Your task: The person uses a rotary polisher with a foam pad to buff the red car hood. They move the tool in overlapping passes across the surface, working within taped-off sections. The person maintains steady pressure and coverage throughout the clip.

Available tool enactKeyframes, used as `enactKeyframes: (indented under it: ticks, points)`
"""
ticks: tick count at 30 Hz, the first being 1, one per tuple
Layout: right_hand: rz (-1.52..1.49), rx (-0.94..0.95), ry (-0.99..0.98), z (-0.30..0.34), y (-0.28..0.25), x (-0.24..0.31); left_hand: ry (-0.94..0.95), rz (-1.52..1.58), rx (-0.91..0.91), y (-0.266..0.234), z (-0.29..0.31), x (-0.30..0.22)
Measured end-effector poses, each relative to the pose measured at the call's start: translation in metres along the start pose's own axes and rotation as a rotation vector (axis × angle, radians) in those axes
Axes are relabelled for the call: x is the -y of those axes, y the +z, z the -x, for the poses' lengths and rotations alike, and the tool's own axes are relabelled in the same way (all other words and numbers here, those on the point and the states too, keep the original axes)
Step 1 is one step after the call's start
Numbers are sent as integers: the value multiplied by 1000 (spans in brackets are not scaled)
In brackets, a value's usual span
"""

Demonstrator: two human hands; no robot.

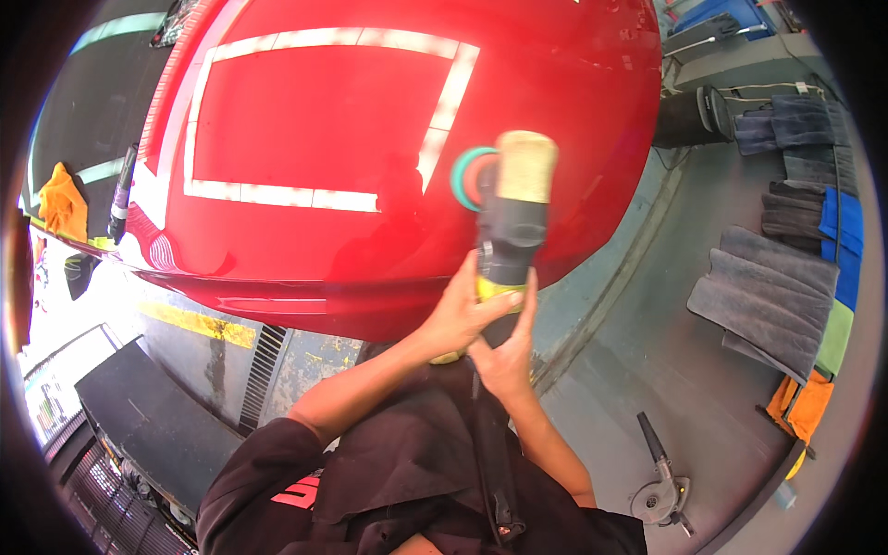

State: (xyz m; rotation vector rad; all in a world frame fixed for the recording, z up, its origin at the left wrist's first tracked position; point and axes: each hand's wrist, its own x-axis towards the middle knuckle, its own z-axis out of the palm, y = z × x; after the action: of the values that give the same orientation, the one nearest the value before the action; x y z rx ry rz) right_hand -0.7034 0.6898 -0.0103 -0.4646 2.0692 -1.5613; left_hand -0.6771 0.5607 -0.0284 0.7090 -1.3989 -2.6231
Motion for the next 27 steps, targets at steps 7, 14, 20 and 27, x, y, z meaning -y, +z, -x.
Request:
enactKeyframes:
  ticks: [7,14,20,27]
  points:
    - [270,502,-9,15,68,23,29,213,-180,-110,108,17]
    - [227,428,-40,12,32,5,-9,116,-132,-76,83,21]
    - [-11,82,-17,-12,-15,5,-42,45,91,1,-8,1]
    - [239,419,-40,-12,7,15,-2,181,-26,-58,51,14]
